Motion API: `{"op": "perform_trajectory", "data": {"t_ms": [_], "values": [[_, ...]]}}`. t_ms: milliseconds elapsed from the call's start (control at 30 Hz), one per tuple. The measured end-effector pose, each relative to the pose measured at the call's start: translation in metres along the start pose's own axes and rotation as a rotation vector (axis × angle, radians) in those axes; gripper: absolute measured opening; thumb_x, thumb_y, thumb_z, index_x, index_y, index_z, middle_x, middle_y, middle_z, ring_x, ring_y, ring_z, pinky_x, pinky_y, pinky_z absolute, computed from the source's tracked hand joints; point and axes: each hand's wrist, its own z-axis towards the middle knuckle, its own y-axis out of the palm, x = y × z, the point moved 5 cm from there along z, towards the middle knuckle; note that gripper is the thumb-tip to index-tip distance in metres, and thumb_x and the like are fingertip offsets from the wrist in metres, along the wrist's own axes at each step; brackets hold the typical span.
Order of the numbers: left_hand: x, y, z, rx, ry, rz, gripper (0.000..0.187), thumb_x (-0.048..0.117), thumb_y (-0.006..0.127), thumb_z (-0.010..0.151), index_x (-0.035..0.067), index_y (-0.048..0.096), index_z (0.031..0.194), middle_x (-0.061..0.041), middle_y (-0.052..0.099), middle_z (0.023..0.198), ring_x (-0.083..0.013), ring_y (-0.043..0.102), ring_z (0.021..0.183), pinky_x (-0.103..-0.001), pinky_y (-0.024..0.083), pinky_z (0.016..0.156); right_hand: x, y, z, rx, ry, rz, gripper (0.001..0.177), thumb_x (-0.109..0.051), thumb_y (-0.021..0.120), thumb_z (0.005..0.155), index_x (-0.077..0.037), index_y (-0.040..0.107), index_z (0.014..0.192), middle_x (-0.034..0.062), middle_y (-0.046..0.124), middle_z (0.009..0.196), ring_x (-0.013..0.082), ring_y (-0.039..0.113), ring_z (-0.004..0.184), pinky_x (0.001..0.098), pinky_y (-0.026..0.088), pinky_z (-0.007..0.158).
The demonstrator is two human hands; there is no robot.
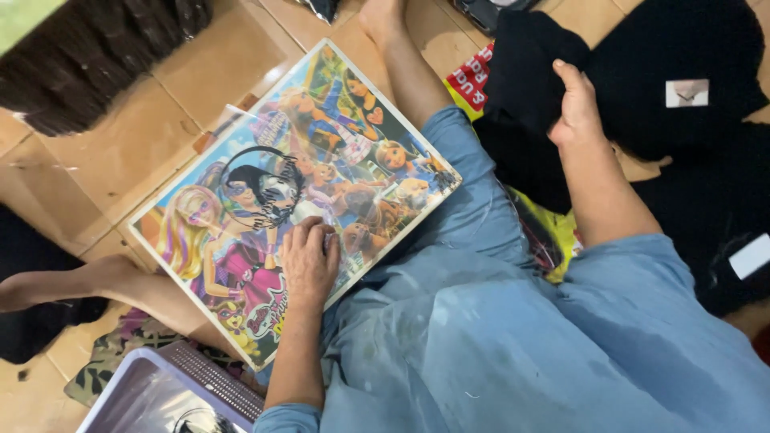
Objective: The person sits on the floor and repeatedly folds black t-shirts, places each into a clear plastic bag, and sets the packaged items aside. The process is repeated for multiple shirts using the same method.
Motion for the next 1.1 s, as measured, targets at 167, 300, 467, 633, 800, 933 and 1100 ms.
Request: {"op": "perform_trajectory", "data": {"t_ms": [167,300,467,633,800,933,1100], "values": [[0.027,-0.009,0.014,-0.072,0.115,-0.061,0.029,0.033,0.066,0.095,0.014,0.065,0.116,-0.009,0.065,0.126,-0.0342,0.060,0.116,-0.045,0.046,0.093,-0.022,0.095,-0.109,-0.174,0.180,0.101,0.028,-0.023,0.079,0.081,-0.010,0.076,0.105,0.0128,0.079,0.108,0.0256,0.079,0.097,0.0395,0.067,0.086],[0.077,-0.011,0.025,-0.391,0.115,-0.895,0.049,0.035,0.052,0.105,0.005,0.048,0.144,-0.018,0.055,0.146,-0.0330,0.051,0.139,-0.045,0.036,0.118,-0.005,0.162,-0.202,-0.279,0.491,0.227,0.039,-0.029,0.070,0.083,-0.008,0.074,0.115,0.0143,0.077,0.115,0.0280,0.075,0.108,0.0458,0.061,0.099],[0.066,0.022,0.013,-0.311,-0.594,-1.836,0.070,0.049,0.043,0.108,0.001,0.033,0.158,-0.028,0.034,0.160,-0.0441,0.027,0.150,-0.054,0.020,0.126,0.072,0.188,-0.263,-0.375,0.572,0.167,0.049,-0.034,0.084,0.080,-0.007,0.070,0.119,0.0179,0.075,0.114,0.0316,0.076,0.102,0.0546,0.062,0.089],[0.044,0.013,-0.006,-0.014,-1.015,-2.252,0.067,0.051,0.051,0.104,0.004,0.046,0.152,-0.023,0.047,0.153,-0.0419,0.041,0.142,-0.052,0.029,0.121,0.155,0.141,-0.291,-0.527,0.690,-0.063,0.036,-0.033,0.074,0.093,-0.011,0.071,0.121,0.0128,0.075,0.113,0.0288,0.075,0.099,0.0547,0.061,0.088],[0.004,0.008,-0.047,-0.003,-1.116,-1.981,0.052,0.034,0.061,0.100,0.004,0.054,0.143,-0.025,0.058,0.138,-0.0394,0.056,0.126,-0.051,0.044,0.107,0.216,0.074,-0.274,-1.364,0.749,-0.816,0.033,-0.029,0.074,0.092,-0.013,0.068,0.121,0.0103,0.081,0.109,0.0197,0.077,0.098,0.0410,0.060,0.087],[-0.023,0.005,-0.074,-0.001,-1.160,-1.851,0.045,0.026,0.065,0.099,0.004,0.057,0.138,-0.025,0.064,0.131,-0.0382,0.064,0.118,-0.051,0.052,0.101,0.118,0.133,-0.251,-1.586,0.189,-1.235,0.019,-0.033,0.072,0.093,-0.018,0.081,0.100,0.0034,0.083,0.092,0.0160,0.077,0.093,0.0358,0.061,0.082],[-0.027,-0.008,-0.069,-0.090,-0.930,-1.690,0.048,0.015,0.067,0.096,0.010,0.058,0.143,-0.024,0.070,0.125,-0.0296,0.071,0.111,-0.044,0.061,0.090,0.074,0.196,-0.204,-1.183,-0.723,-1.089,0.037,-0.027,0.072,0.096,-0.012,0.068,0.129,0.0126,0.073,0.109,0.0285,0.070,0.108,0.0407,0.056,0.091]]}}
